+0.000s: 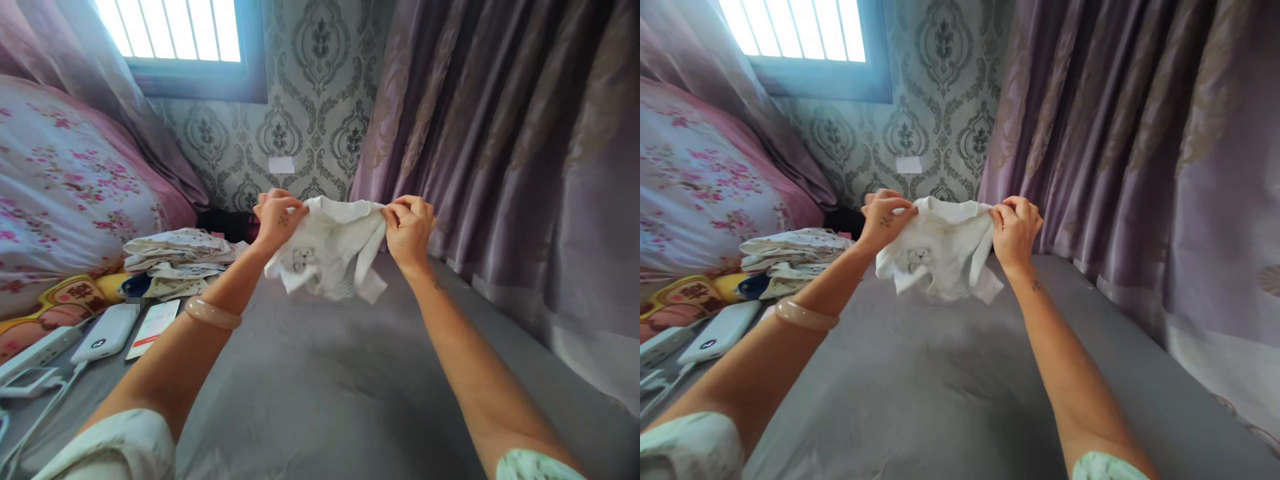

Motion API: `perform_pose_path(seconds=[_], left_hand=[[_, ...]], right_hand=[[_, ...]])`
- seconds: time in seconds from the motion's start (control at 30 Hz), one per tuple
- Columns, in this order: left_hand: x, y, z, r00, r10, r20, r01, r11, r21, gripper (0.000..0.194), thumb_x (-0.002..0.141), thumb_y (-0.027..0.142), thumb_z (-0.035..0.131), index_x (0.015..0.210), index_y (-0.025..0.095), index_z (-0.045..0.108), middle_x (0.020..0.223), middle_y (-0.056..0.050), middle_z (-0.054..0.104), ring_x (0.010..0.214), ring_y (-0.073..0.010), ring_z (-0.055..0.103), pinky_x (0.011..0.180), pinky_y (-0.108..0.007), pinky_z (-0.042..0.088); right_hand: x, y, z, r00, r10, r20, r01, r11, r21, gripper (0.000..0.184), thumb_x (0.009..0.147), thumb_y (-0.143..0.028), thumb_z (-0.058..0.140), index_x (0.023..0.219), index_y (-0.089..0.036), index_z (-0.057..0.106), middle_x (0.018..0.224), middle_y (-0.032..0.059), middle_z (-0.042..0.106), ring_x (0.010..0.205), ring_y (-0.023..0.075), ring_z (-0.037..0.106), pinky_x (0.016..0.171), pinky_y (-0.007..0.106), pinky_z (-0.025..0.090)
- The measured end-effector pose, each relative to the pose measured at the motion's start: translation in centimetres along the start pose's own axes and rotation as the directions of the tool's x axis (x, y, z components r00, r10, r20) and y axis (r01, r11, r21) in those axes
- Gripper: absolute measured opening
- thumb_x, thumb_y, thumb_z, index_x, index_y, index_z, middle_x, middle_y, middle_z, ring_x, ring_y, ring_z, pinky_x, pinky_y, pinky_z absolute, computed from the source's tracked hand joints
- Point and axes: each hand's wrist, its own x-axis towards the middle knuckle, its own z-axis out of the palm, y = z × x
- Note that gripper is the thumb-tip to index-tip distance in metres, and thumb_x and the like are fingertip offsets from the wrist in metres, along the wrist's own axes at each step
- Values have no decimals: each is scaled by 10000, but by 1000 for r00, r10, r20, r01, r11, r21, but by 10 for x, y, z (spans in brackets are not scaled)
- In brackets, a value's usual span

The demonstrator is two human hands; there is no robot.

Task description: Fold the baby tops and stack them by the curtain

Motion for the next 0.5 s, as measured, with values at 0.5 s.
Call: perform_pose_path(seconds=[0.5], left_hand=[[4, -23, 19, 979, -142, 150, 169, 968, -187, 230, 738, 377, 641, 820, 189, 744, 773, -43, 685, 823, -216, 612, 759, -322, 449]], right_hand=[[0, 10, 27, 973, 156, 171, -185, 968, 170, 376, 906, -467, 472, 928, -197, 733, 840, 98, 677, 757, 225, 583, 734, 359, 437]])
